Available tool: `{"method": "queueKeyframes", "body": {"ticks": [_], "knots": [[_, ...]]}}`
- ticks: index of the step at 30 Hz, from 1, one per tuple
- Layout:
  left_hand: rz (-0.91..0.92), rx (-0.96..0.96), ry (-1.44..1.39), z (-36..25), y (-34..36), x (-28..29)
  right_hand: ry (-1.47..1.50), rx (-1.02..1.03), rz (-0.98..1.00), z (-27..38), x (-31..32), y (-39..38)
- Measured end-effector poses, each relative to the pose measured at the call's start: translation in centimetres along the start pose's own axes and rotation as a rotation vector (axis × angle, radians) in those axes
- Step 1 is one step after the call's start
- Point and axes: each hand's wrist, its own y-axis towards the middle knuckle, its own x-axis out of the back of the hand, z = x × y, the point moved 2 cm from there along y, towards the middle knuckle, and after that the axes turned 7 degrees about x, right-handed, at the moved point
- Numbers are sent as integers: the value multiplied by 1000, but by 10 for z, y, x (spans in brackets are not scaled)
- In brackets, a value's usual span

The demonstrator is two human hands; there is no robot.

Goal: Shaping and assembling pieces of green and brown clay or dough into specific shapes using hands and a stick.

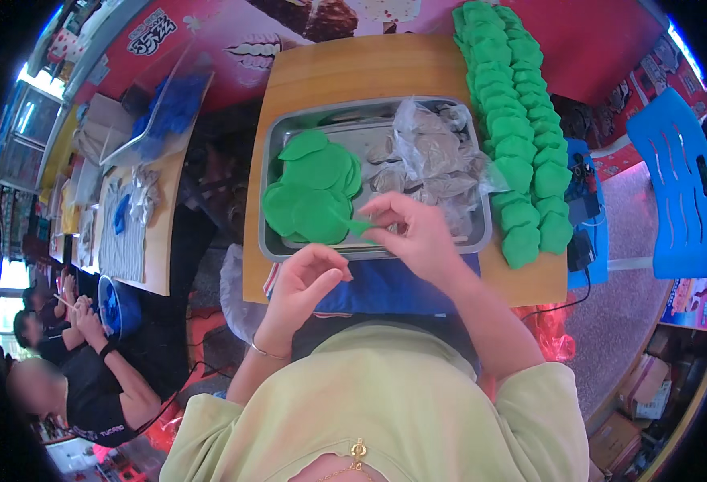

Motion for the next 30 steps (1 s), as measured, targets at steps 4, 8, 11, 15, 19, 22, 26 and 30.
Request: {"method": "queueKeyframes", "body": {"ticks": [4, 8, 11, 15, 19, 22, 26, 30], "knots": [[-87, -51, 45, 8, 7, -9, 47, -40, 3, -2, -9, -11], [-207, -33, 122, 14, 11, -13, 34, -16, -62, -6, -10, -19], [-269, -115, 281, 15, 14, -14, -91, -62, -46, -8, -13, -21], [-308, -128, 276, 16, 16, -14, -194, 134, -60, -4, -14, -21], [-274, -260, 239, 13, 15, -14, -222, 116, 42, -2, -16, -21], [-233, -235, 325, 13, 16, -13, -349, 201, 67, 1, -18, -21], [-281, -151, 322, 15, 19, -9, -417, 200, 10, 4, -16, -18], [-224, -200, 332, 12, 19, -8, -367, 205, 31, 8, -14, -16]]}}
